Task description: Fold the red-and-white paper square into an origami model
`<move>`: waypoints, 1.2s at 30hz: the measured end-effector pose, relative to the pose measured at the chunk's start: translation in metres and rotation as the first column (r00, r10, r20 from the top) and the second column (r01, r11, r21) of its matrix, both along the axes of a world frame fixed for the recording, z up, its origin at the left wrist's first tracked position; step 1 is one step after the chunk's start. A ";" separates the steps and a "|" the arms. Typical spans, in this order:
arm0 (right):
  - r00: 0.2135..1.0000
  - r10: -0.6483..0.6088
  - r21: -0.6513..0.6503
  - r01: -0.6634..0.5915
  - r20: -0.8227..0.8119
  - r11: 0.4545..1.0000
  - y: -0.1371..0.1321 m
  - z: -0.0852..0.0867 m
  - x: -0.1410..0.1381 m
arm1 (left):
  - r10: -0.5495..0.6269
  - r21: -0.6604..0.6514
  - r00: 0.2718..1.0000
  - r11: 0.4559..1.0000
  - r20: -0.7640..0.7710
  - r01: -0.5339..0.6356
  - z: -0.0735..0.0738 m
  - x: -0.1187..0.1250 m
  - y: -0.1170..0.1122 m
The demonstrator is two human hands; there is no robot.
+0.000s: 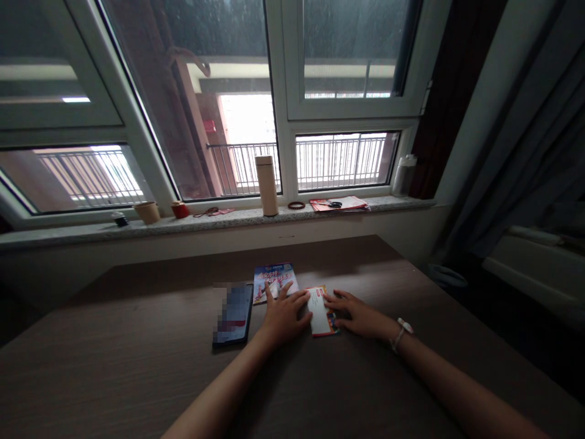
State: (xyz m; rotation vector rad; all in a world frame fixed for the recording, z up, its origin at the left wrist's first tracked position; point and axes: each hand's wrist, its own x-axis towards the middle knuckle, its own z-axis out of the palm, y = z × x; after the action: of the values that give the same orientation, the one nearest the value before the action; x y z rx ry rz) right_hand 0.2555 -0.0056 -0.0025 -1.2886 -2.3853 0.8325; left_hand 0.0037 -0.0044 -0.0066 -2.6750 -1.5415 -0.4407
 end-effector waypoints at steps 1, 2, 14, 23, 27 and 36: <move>1.000 0.006 -0.019 -0.006 0.000 1.000 -0.001 0.002 0.000 | 0.000 -0.002 1.000 1.000 0.002 0.000 0.000 0.000 0.000; 1.000 0.012 -0.036 -0.012 -0.002 0.999 -0.002 0.004 0.001 | 0.000 -0.003 1.000 1.000 0.002 0.000 -0.001 0.000 0.000; 0.994 0.109 -0.089 -0.110 -0.011 0.990 0.002 0.004 0.012 | 0.010 -0.022 1.000 1.000 0.009 -0.010 -0.002 -0.001 0.000; 0.984 0.102 -0.009 -0.104 -0.145 0.995 0.004 -0.008 0.016 | 0.010 -0.074 1.000 0.997 -0.025 -0.012 0.000 -0.002 -0.003; 0.980 0.090 0.034 -0.085 -0.176 0.996 0.006 -0.013 0.017 | -0.009 -0.068 1.000 0.998 -0.024 0.007 0.003 -0.001 -0.006; 0.987 0.087 0.101 -0.074 -0.134 0.992 0.000 -0.006 0.013 | 0.029 -0.044 1.000 0.999 -0.001 -0.029 0.001 0.005 -0.019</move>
State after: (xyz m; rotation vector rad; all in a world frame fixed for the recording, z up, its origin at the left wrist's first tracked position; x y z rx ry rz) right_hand 0.2682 -0.0059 -0.0083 -1.0685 -2.3502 0.7926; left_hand 0.0087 -0.0236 -0.0059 -2.6803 -1.6067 -0.4095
